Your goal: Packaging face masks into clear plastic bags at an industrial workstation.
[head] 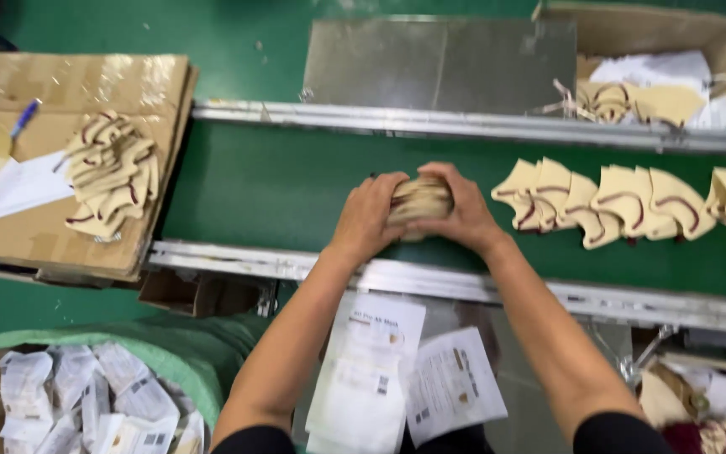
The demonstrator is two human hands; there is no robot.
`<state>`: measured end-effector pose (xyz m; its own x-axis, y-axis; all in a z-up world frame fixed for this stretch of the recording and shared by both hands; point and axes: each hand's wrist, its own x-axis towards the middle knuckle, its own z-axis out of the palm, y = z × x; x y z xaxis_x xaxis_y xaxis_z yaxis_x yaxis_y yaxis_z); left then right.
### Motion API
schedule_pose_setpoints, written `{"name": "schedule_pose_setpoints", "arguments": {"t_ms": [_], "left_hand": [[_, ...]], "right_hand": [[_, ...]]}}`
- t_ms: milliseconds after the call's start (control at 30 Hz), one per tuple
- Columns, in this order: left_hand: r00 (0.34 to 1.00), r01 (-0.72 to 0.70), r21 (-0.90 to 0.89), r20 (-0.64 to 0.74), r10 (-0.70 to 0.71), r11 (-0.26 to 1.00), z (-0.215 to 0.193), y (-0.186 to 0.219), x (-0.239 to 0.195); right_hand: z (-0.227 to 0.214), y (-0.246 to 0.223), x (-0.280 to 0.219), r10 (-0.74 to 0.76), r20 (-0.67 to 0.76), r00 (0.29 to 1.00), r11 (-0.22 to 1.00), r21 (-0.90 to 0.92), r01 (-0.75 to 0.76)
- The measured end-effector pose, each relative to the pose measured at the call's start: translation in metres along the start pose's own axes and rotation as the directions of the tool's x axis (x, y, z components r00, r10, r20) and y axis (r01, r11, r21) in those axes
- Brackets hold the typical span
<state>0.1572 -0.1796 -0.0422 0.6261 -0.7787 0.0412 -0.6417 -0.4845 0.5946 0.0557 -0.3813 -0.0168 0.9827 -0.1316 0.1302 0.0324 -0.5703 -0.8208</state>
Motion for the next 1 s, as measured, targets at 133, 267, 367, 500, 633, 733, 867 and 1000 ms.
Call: {"name": "schedule_pose_setpoints", "arguments": {"t_ms": [133,267,367,500,633,733,867,1000], "left_hand": [[0.997,-0.056,0.19,-0.033,0.063,0.98,-0.014,0.008,-0.02],[0.956,-0.182,0.206,-0.192,0.222,0.962,-0.025,0.008,-0.02],[0.981,-0.122,0.179,-0.131,0.146,0.976,-0.035,0.011,-0.037],[0.99,0.117,0.213,0.047,-0.13,0.97,-0.02,-0.017,-0.039],[0.996,0.072,0.177,-0.063,-0.062,0.981,-0.063,-0.001,-0.051],[0.902,-0.403,-0.448,-0.341,0.264,0.798,-0.075,0.003,-0.08],[0.864,-0.145,-0.752,-0.413,-0.287,0.643,-0.043,-0.029,-0.12],[0.804,0.098,-0.688,-0.371,-0.464,0.719,-0.008,-0.044,-0.152]], "right_hand": [[0.028,0.005,-0.01,-0.163,0.062,0.985,0.987,0.018,0.162],[0.056,-0.006,0.003,-0.089,-0.121,0.989,0.99,0.099,0.101],[0.067,-0.008,-0.004,-0.132,-0.136,0.982,0.989,0.048,0.14],[0.074,-0.035,0.003,-0.189,0.001,0.982,0.982,0.006,0.189],[0.046,-0.037,0.018,-0.299,0.03,0.954,0.93,-0.215,0.298],[0.031,0.009,0.014,-0.061,0.208,0.976,0.989,-0.118,0.087],[0.005,-0.044,-0.024,0.141,0.185,0.973,0.989,0.023,-0.147],[-0.001,-0.054,-0.075,-0.152,0.256,0.955,0.781,0.623,-0.043]]}}
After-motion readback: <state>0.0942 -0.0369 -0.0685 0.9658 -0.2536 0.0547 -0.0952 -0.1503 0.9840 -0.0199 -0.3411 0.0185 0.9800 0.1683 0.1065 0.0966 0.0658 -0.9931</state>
